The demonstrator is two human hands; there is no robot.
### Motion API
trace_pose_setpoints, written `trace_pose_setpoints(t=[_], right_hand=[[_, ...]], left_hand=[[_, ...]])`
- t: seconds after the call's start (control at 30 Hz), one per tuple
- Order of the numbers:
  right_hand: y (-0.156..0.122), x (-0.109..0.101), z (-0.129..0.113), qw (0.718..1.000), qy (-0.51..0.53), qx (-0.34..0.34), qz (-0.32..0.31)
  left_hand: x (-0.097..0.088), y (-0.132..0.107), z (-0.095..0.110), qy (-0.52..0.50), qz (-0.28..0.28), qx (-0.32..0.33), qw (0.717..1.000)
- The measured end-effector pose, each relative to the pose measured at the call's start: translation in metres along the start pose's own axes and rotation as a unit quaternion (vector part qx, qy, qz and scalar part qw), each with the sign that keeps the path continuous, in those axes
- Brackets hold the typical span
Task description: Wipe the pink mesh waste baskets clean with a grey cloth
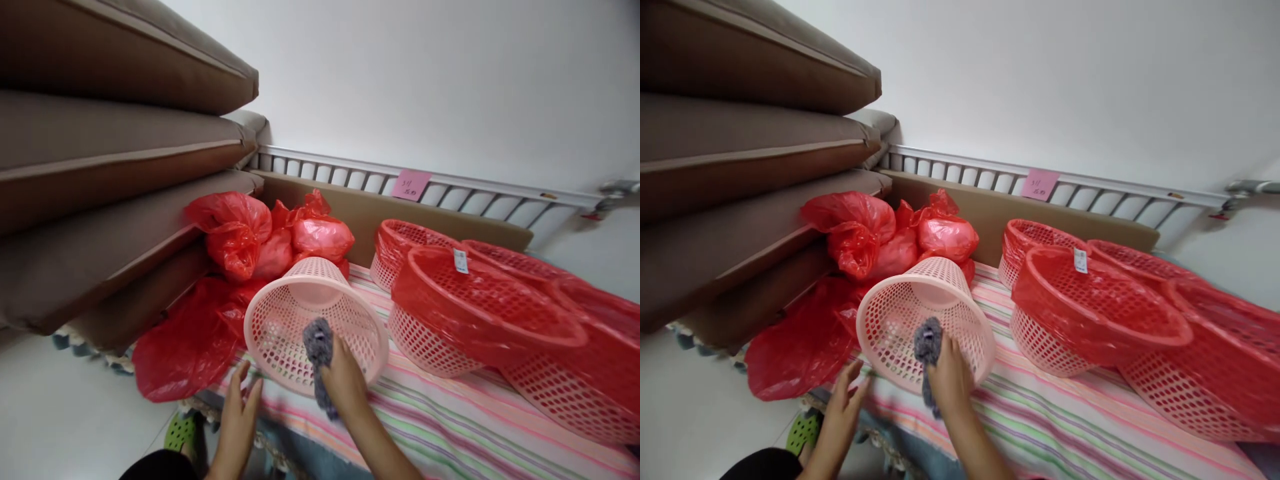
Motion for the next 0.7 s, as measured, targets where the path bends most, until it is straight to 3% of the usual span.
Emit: trace_pose_setpoints(t=[0.07,0.17,0.27,0.43,0.53,0.7], right_hand=[[0.035,0.016,0.000,0.982,-0.178,-0.045,-0.047],[0.059,0.051,0.007,0.955,-0.270,-0.068,-0.099],[0.056,0.073,0.017,0.952,-0.274,-0.076,-0.111],[0.048,0.073,0.026,0.962,-0.240,-0.068,-0.113],[0.062,0.075,0.030,0.962,-0.233,-0.017,-0.143],[0.077,0.084,0.026,0.955,-0.229,0.033,-0.186]], left_hand=[[-0.001,0.023,0.008,-0.001,0.002,0.013,1.000],[0.004,0.050,0.023,-0.003,-0.009,0.031,0.999],[0.009,0.069,0.040,0.008,-0.025,0.054,0.998],[0.020,0.087,0.057,0.022,-0.043,0.089,0.995],[0.026,0.094,0.054,-0.010,-0.054,0.077,0.995],[0.030,0.095,0.034,-0.040,-0.091,-0.016,0.995]])
Point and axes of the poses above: each hand's wrist, its own y-axis towards the middle knuckle, its own x-axis out of the palm, z = x × y, the point moved 6 cm from there along y, towards the middle knuckle, and after that the axes turned 11 degrees about -x, right-handed, at the moved point
